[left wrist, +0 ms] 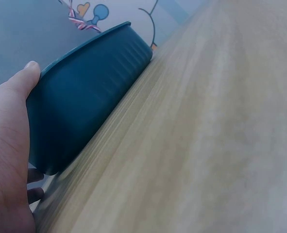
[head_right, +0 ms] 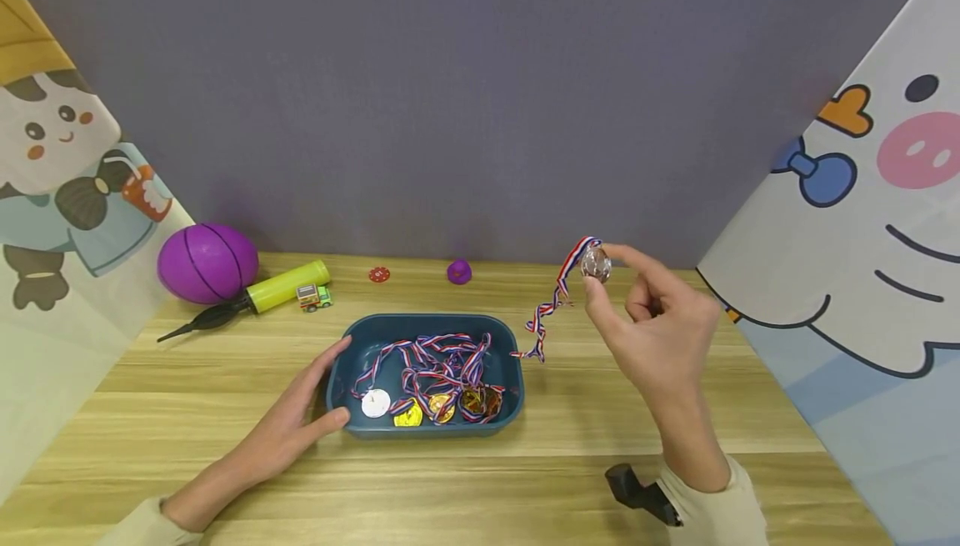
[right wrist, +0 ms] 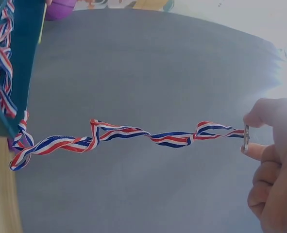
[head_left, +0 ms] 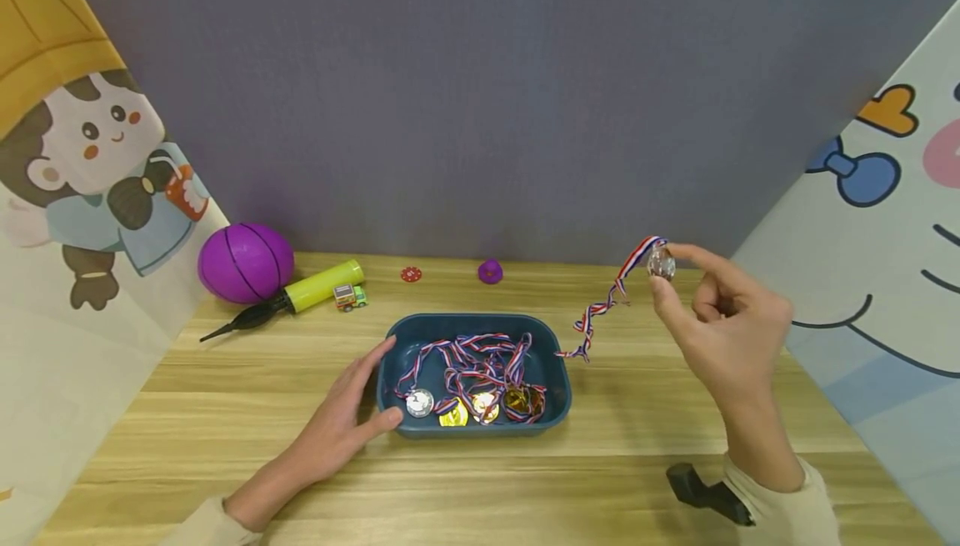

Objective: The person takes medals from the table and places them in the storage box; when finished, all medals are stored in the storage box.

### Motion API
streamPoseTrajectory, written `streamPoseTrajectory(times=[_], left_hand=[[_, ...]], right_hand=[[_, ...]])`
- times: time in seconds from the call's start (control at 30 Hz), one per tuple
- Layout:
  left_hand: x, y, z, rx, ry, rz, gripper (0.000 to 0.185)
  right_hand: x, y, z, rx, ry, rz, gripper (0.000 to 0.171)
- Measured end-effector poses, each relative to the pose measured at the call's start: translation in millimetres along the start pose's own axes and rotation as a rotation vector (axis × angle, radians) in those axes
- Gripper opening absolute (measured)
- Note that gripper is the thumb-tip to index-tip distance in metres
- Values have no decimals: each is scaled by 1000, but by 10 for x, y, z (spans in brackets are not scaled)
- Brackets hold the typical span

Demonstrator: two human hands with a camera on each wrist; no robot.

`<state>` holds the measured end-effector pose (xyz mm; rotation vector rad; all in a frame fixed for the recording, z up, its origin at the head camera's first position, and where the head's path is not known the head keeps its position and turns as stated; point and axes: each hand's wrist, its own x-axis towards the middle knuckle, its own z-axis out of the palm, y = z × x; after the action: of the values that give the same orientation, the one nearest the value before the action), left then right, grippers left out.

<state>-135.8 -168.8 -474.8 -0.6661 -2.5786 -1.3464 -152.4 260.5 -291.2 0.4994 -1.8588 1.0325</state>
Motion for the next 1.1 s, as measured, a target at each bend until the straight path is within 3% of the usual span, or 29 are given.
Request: streamPoseTrajectory(times=[0.33, 0.47, 0.7, 1.1], left_hand=[[0, -3, -2, 0, 2, 6, 93], [-2, 2, -5, -4, 4, 5, 93], [3, 2, 2, 0, 1, 8, 93], [-1, 6, 3, -1, -4, -8, 93]], right_hand=[[-42, -243, 36, 121, 21, -27, 32], [-77, -297, 64, 134, -20, -29, 35], [-110, -273, 101, 104, -151, -69, 41], [-208, -155, 282, -63, -413, -33, 38]])
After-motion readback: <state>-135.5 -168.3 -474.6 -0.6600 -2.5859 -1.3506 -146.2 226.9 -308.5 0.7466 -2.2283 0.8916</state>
